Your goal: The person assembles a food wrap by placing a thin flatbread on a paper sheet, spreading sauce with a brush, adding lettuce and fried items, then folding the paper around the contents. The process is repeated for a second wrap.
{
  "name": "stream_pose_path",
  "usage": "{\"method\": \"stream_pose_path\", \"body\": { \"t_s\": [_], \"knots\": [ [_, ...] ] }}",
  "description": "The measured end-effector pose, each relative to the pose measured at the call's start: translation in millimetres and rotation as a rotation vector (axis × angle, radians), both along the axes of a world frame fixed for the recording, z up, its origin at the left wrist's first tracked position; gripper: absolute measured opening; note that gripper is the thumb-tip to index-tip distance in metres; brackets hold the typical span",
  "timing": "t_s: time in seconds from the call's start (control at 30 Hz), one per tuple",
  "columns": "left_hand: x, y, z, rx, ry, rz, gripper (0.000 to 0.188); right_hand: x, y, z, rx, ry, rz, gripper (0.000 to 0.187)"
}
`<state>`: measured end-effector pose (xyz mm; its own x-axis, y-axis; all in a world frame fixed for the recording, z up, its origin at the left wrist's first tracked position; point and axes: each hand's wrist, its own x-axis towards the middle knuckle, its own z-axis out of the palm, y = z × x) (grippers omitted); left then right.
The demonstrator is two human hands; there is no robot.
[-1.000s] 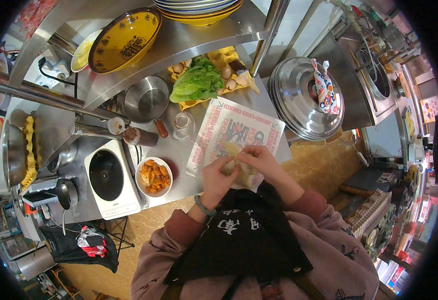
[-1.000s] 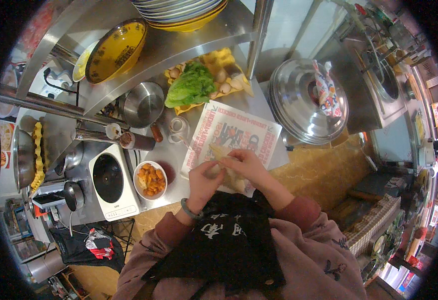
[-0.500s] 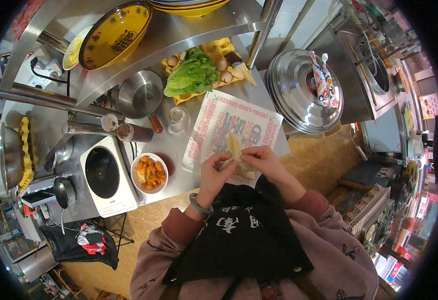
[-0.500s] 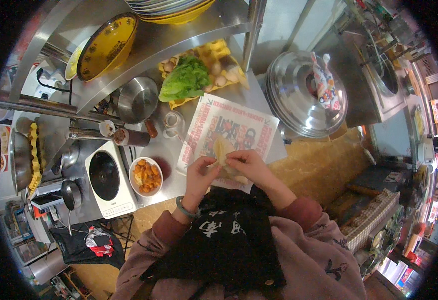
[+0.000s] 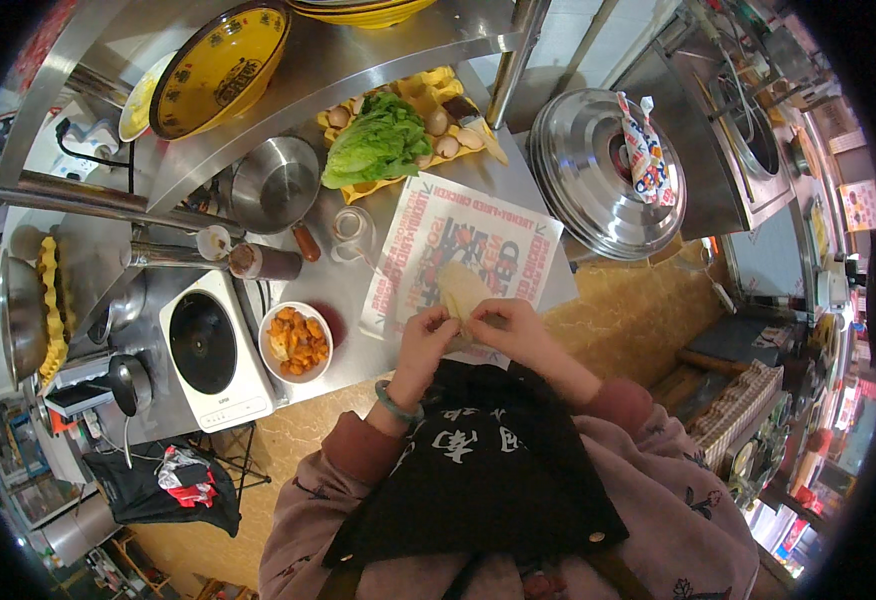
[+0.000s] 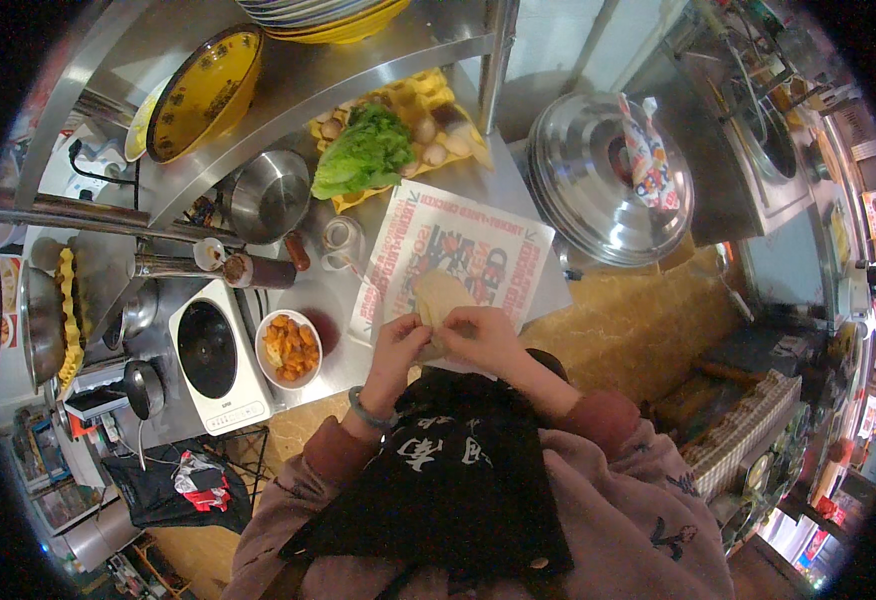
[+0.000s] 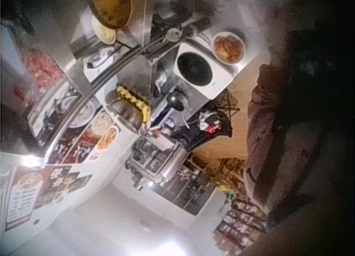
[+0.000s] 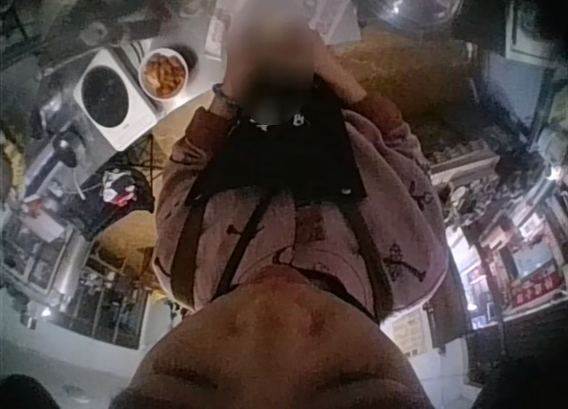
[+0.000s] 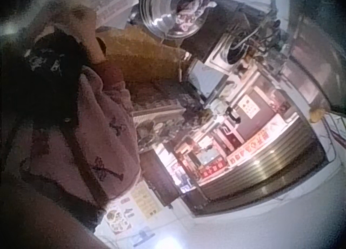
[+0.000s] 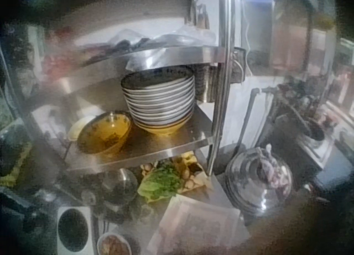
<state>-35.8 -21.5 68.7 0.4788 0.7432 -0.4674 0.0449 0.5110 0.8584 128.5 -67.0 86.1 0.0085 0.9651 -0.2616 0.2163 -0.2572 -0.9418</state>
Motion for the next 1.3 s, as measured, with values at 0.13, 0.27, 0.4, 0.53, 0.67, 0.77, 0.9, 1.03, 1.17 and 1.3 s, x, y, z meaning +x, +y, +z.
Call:
{"method": "stream_pose_path", "body": {
  "t_s": [0.13, 0.27, 0.4, 0.53, 0.67, 0.77, 0.9, 1.03, 1.17, 1.3],
  "knots": [
    [6, -8, 4, 0.067, -0.052, 0.108, 0.013, 1, -1, -6, -0.114, 0.139, -0.14, 0.016],
    [4, -11, 6, -0.087, -0.181, 0.282, 0.009, 14, -1, -18, -0.207, 0.585, -0.47, 0.016],
    [-1, -8, -6, -0.231, -0.354, 0.345, 0.008, 24, 0, -27, -0.258, 0.92, -0.642, 0.018],
    [-13, -2, -15, -0.143, -0.291, 0.091, 0.013, 26, 2, -26, -0.407, 0.772, -0.383, 0.02],
    [-17, -4, -9, -0.523, -0.502, 0.152, 0.036, 15, 4, -25, -0.387, 0.46, -0.089, 0.02],
    [-20, 3, -3, -0.562, -0.382, 0.026, 0.047, 10, 6, -25, -0.309, 0.51, -0.066, 0.018],
    [-24, 14, 4, -0.371, -0.231, -0.11, 0.045, 27, 14, -21, -0.255, 0.626, -0.193, 0.015],
    [-53, 33, 15, -0.4, -0.148, -0.198, 0.042, 60, 20, -17, -0.231, 0.954, -0.399, 0.015],
    [-74, 42, 24, -0.191, -0.095, -0.108, 0.043, 72, 18, -28, -0.195, 1.165, -0.515, 0.042],
    [-77, 49, 36, -0.175, -0.291, -0.105, 0.049, 71, 9, -41, -0.26, 1.168, -0.313, 0.054]
  ]
}}
